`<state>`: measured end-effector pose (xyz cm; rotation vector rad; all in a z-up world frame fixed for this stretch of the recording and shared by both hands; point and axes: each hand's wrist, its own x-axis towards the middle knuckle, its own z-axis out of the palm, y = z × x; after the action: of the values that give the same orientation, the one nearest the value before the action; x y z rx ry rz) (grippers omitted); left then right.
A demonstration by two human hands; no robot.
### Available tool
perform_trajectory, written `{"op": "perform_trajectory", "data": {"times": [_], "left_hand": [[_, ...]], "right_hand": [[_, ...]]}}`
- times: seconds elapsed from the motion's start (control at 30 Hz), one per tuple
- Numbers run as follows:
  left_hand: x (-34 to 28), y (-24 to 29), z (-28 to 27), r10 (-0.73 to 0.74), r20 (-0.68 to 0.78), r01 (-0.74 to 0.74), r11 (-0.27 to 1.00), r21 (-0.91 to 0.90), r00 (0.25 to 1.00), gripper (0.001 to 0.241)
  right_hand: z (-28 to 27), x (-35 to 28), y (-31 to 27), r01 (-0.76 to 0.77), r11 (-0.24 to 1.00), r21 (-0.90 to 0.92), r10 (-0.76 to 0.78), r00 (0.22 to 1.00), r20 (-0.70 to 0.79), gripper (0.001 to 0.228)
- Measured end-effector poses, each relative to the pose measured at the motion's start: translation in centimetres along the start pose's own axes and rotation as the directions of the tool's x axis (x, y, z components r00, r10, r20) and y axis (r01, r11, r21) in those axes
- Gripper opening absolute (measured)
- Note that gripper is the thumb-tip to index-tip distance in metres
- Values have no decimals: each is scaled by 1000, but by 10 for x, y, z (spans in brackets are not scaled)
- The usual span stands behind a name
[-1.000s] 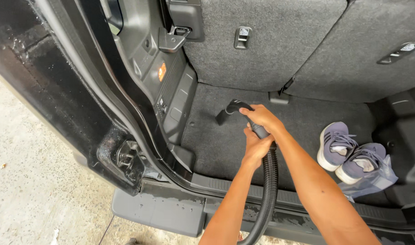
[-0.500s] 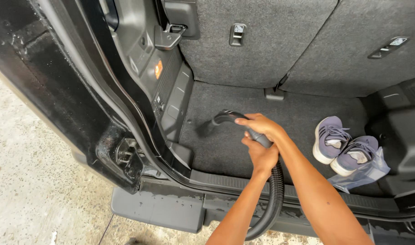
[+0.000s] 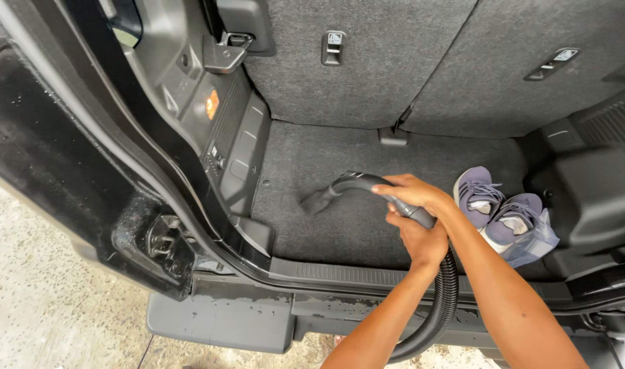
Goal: The person vacuums the carpeted floor of a car trunk using a handheld vacuum cleaner. They move a pair of purple sneakers and a plastic-wrapped item aside to clean the area underneath, then vacuum the rest of the trunk floor.
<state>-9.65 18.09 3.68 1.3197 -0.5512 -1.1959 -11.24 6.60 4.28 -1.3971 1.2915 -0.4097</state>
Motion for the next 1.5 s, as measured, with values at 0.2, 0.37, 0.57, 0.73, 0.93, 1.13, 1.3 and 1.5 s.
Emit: {"op": "perform_trajectory", "data": {"times": [0.2, 0.37, 0.57, 0.73, 0.93, 1.13, 1.3, 1.5], "left_hand": [[31, -7, -21, 17, 233, -25, 999, 28, 972, 87], [36, -1, -38, 19, -12, -18, 999, 46, 1000, 89], [53, 5, -50, 56, 31, -60, 988, 144, 998, 83], [102, -22, -27, 38, 281, -73, 991, 113, 959, 72], [100, -4, -25, -2, 150, 0, 1000, 12, 989, 100], [97, 27, -57, 62, -233, -40, 994, 98, 971, 83], [115, 52, -73, 70, 16, -72, 977, 199, 997, 73], [132, 50, -75, 67, -50, -64, 996, 56, 996, 114]], "right_hand": [[-25, 84, 55, 20, 995, -100, -49, 955, -293, 32], [51, 22, -24, 62, 963, -263, -100, 986, -132, 40], [27, 94, 23, 65, 997, -46, -70, 990, -121, 48], [-23, 139, 60, -33, 994, -103, -14, 902, -431, 57], [30, 67, -36, -145, 865, -481, -32, 939, -341, 49], [69, 111, -40, 78, 984, -161, -84, 996, -30, 43], [42, 218, 4, 16, 989, -147, -44, 980, -193, 75], [78, 205, -41, 106, 847, -520, -195, 973, -120, 72]]}}
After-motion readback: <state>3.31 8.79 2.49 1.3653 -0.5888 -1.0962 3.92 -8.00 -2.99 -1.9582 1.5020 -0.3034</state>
